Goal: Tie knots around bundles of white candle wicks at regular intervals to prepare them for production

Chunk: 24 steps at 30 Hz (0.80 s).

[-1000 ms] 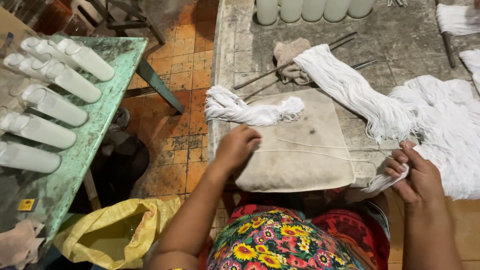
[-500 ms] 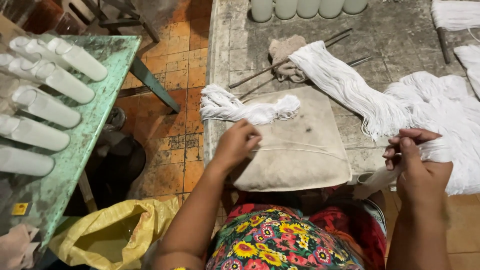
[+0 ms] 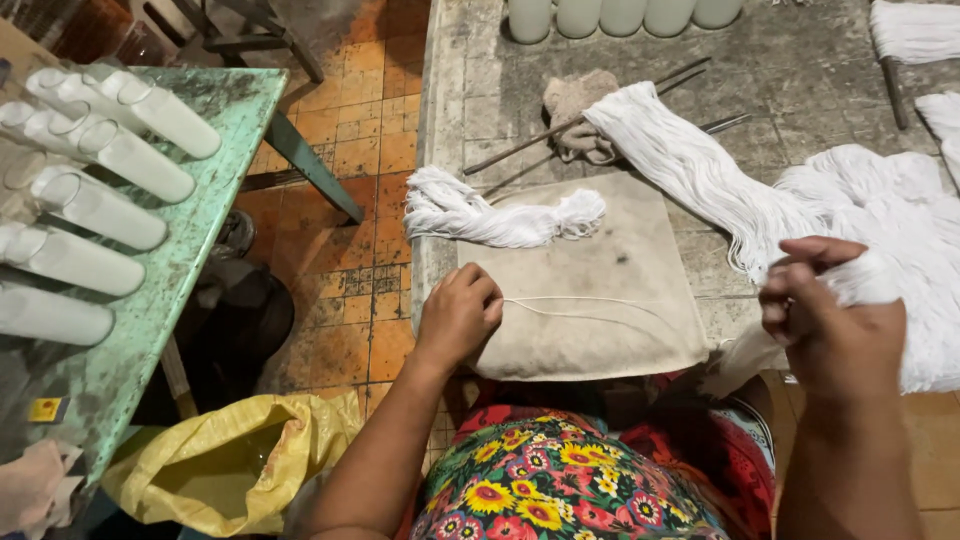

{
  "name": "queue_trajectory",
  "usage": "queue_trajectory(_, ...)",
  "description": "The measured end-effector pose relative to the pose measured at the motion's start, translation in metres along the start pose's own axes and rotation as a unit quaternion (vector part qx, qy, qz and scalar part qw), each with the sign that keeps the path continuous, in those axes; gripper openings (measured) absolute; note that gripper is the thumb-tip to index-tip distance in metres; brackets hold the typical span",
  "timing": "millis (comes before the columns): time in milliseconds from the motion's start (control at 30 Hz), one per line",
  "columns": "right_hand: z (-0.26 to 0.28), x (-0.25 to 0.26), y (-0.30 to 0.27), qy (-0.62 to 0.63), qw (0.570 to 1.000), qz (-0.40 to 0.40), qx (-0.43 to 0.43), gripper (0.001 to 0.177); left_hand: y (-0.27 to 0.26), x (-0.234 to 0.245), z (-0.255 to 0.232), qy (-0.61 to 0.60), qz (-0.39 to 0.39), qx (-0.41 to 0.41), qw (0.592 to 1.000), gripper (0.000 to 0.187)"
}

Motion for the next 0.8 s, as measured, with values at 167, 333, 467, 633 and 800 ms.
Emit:
queue_trajectory(167, -0.027, 0.07, 0.036, 0.446, 0.856, 0.204, -0.164, 0.033, 0.005, 0.027, -0.004, -0.096, 0.065, 0.107, 0.988, 0.009)
queue_trajectory(333, 0.006, 0.073, 0.042, 0.023, 0.984, 0.174, 0.043, 0.054, 0.003, 0.055, -0.005, -0.178, 0.043, 0.107, 0.977, 0.006)
queue_trajectory(467, 0.003, 0.059, 0.028, -0.156, 0.979, 0.004, 0.131, 0.05, 0.007, 0.064, 0.004, -0.117, 0.021, 0.064, 0.991, 0.007)
queue_trajectory(633, -0.014, -0.012, -0.005, -0.152, 0.964, 0.045, 0.211, 0.032, 0.029, 0.044, -0.006, 0.018, 0.1, 0.09, 0.991, 0.025)
queue_trajectory(800, -0.011, -0.092, -0.039, -0.197, 0.933, 0.123, 0.275, 0.057, 0.029, 0.034, -0.113, -0.525, 0.007, -0.021, 0.851, 0.036)
Point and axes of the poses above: each hand's wrist, its own y-axis towards the middle knuckle, its own x-axis out of the back of the hand, z = x × y, the point moved 1 cm from there along y, towards the middle knuckle, and after that the axes turned 1 degree about y, right-handed, at the moved point
